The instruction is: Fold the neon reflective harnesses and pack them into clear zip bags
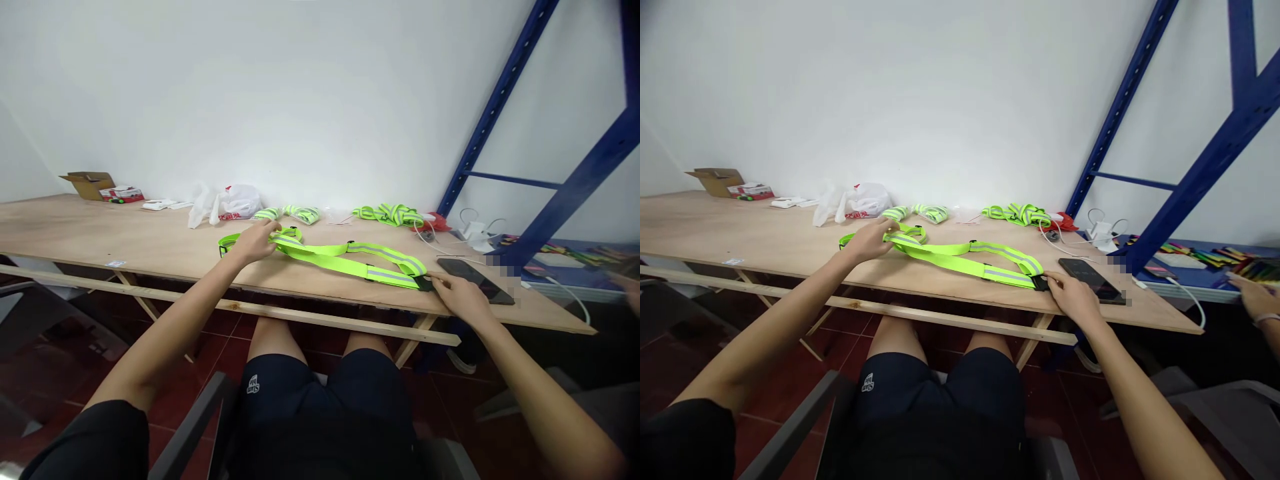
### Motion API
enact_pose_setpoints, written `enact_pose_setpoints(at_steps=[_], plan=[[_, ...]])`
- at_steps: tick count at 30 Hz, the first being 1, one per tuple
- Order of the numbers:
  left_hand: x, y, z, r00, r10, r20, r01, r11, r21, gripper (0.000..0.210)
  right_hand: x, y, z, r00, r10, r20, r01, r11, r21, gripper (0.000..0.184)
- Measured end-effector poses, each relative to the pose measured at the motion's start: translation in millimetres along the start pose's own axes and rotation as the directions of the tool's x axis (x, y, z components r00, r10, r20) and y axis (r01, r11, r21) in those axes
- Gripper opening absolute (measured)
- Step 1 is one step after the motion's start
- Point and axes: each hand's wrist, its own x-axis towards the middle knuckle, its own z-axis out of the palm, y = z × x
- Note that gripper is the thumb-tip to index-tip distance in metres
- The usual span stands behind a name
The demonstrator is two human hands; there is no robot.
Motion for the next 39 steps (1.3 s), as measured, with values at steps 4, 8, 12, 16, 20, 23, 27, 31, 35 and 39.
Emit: enact_pose_setpoints(at_steps=[4, 8, 12, 16, 20, 23, 27, 31, 35, 39], plan=[[-2, -11, 0.5, 0.989, -0.136, -0.056, 0.136, 0.991, -0.001, 0.033, -7, -9, -6, 1.0, 0.016, 0.02, -0.015, 0.998, -0.054, 0.05], [-2, -26, -1.0, 0.958, -0.243, -0.149, 0.249, 0.968, 0.021, 0.027, -8, -10, -5, 1.0, 0.013, -0.016, -0.014, 0.998, -0.066, 0.049], [-5, -50, -6.2, 0.9, -0.339, -0.272, 0.323, 0.941, -0.106, 0.019, -5, -6, 0, 0.999, 0.001, -0.042, -0.003, 0.998, -0.06, 0.048], [-11, -68, -9.2, 0.809, -0.474, -0.347, 0.353, 0.864, -0.358, 0.016, -3, -6, 6, 0.998, -0.018, -0.065, 0.017, 1.0, -0.005, 0.047], [-11, -69, -2.5, 0.682, -0.712, -0.167, 0.355, 0.522, -0.776, 0.018, -2, -10, 14, 0.989, -0.066, -0.13, 0.074, 0.996, 0.057, 0.046], [0, -63, 6.7, 0.644, -0.759, -0.093, 0.336, 0.391, -0.857, 0.022, 0, -13, 20, 0.982, -0.11, -0.156, 0.122, 0.99, 0.072, 0.046], [32, -47, 14.6, 0.652, -0.758, -0.011, 0.298, 0.27, -0.915, 0.025, 2, -15, 22, 0.984, -0.117, -0.131, 0.126, 0.99, 0.057, 0.045], [65, -31, 6.8, 0.736, -0.675, 0.046, 0.285, 0.248, -0.926, 0.023, 1, -17, 19, 0.989, -0.107, -0.103, 0.108, 0.994, 0.011, 0.044], [88, -24, -24.9, 0.837, -0.543, 0.069, 0.353, 0.439, -0.826, 0.011, -2, -21, 12, 0.994, -0.082, -0.075, 0.079, 0.996, -0.031, 0.044], [109, -8, -66.9, 0.866, -0.396, 0.306, 0.449, 0.885, -0.124, 0.009, -1, -25, 7, 0.997, -0.054, -0.05, 0.05, 0.996, -0.077, 0.044]])
